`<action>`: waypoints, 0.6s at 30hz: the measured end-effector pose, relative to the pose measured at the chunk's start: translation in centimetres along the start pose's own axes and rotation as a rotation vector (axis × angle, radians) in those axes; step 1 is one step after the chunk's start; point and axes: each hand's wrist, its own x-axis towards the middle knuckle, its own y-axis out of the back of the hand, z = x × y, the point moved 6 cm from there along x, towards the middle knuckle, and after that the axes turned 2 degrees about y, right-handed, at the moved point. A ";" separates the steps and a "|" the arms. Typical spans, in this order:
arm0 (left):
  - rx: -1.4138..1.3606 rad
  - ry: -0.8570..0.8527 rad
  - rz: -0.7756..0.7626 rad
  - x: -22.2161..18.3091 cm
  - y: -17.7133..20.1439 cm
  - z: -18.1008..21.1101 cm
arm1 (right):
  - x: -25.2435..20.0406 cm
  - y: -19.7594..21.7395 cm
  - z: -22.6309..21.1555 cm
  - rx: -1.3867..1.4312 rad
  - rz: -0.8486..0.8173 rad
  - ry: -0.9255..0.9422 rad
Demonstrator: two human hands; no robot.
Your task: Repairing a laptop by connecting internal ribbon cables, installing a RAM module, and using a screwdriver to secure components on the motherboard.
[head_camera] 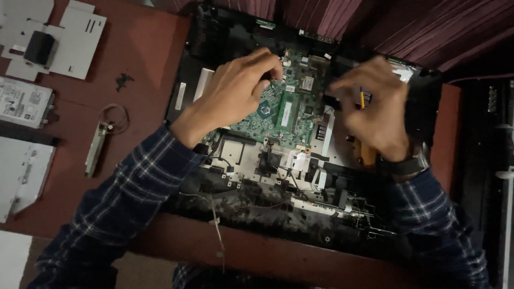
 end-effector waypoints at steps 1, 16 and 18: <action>-0.003 -0.004 -0.001 0.1 0.1 0.3 | -0.1 0.0 -0.1 -0.004 0.000 -0.002; 0.077 -0.115 0.067 -0.3 -0.9 0.9 | 0.4 -1.7 -3.1 0.273 -0.294 0.052; 0.144 -0.147 0.123 -0.2 -0.2 2.0 | 0.7 -1.4 -3.0 0.311 -0.236 0.065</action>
